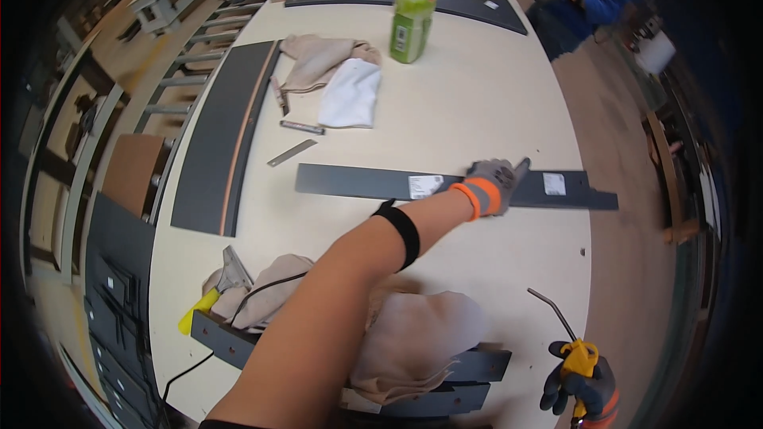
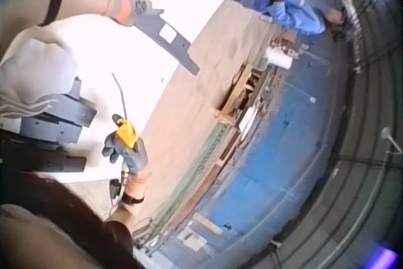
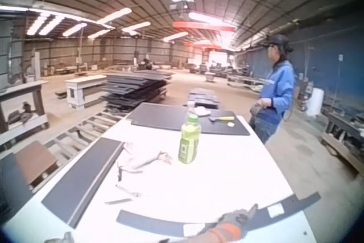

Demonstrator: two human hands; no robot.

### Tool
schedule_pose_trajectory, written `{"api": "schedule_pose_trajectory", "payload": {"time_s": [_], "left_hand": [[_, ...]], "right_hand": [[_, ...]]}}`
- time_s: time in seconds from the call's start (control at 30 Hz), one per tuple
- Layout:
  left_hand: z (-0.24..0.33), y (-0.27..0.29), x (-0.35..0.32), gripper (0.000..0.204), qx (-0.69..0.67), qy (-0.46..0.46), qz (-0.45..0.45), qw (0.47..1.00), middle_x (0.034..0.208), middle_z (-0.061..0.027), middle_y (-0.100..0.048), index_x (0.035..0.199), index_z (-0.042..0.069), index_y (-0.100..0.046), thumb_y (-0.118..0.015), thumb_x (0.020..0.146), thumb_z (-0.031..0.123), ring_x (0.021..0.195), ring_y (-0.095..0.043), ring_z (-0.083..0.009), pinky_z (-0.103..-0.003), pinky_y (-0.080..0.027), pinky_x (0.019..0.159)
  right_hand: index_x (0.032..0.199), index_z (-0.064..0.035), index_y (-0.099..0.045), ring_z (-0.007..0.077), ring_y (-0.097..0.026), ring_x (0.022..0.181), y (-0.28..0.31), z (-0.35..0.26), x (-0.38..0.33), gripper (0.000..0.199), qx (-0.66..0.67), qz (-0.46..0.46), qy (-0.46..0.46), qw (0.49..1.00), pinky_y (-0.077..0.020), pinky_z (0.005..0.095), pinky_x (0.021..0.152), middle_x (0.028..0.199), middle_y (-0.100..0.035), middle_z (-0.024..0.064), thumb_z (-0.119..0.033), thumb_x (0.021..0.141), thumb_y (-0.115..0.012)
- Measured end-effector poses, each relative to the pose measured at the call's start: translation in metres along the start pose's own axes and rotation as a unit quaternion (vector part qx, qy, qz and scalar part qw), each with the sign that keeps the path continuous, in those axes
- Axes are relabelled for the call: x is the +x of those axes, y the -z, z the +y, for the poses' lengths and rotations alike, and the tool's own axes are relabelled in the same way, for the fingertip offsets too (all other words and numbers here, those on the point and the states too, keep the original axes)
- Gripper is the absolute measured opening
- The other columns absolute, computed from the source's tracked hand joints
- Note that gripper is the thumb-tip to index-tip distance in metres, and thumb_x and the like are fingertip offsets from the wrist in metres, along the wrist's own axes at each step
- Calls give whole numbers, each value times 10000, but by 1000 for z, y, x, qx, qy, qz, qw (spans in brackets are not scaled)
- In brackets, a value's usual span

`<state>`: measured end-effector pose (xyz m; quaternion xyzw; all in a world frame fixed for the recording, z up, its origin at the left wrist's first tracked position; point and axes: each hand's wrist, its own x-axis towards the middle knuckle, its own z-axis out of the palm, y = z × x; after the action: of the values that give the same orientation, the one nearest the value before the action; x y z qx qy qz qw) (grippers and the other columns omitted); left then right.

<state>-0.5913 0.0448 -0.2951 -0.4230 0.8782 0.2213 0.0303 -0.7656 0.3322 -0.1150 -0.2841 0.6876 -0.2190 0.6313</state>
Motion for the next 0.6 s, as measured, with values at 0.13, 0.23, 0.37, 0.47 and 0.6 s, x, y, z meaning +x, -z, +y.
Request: {"api": "schedule_pose_trajectory", "payload": {"time_s": [0.13, 0.23, 0.37, 0.47, 0.6], "left_hand": [[-36, -14, 8, 984, 36, -9, 59, 998, 1197, -159, -581, 1488, 102, -194, -724, 705, 373, 1124, -567, -297, -396, -467, 943], [-43, 1, 1, 935, 39, -34, 34, 998, 1178, -147, -569, 1472, 142, -262, -717, 686, 364, 1124, -548, -319, -395, -450, 956], [-23, 4, -3, 951, 5, -3, 78, 997, 1182, -160, -565, 1462, 148, -286, -727, 667, 426, 1102, -550, -326, -408, -451, 945], [-2, 6, -12, 950, -3, 55, 73, 996, 1198, -158, -559, 1454, 145, -302, -716, 665, 476, 1085, -552, -336, -399, -460, 923], [13, 20, -14, 938, 71, 58, 40, 995, 1210, -148, -559, 1427, 131, -352, -701, 660, 542, 1076, -556, -325, -388, -440, 941]], "right_hand": [[1346, 56, -400, 282, -691, 737, 16, -6, 13, 582, 3, -94, -23, 995, -535, 310, 565, 883, -663, 162, -101, 822, -600], [1326, 48, -421, 222, -691, 733, 18, -19, 21, 554, 10, -63, -1, 998, -526, 266, 552, 880, -661, 124, -147, 841, -608], [1277, 36, -459, 172, -674, 696, 35, -14, 18, 501, 28, 21, 49, 998, -525, 242, 555, 870, -646, 98, -203, 862, -606], [1250, 16, -467, 148, -661, 677, 43, -1, 20, 474, 6, 1, 46, 999, -529, 240, 552, 854, -620, 69, -206, 855, -604], [1254, -8, -468, 141, -654, 662, 40, 9, 24, 470, 17, -18, 58, 998, -535, 238, 551, 831, -603, 58, -202, 847, -599]]}}
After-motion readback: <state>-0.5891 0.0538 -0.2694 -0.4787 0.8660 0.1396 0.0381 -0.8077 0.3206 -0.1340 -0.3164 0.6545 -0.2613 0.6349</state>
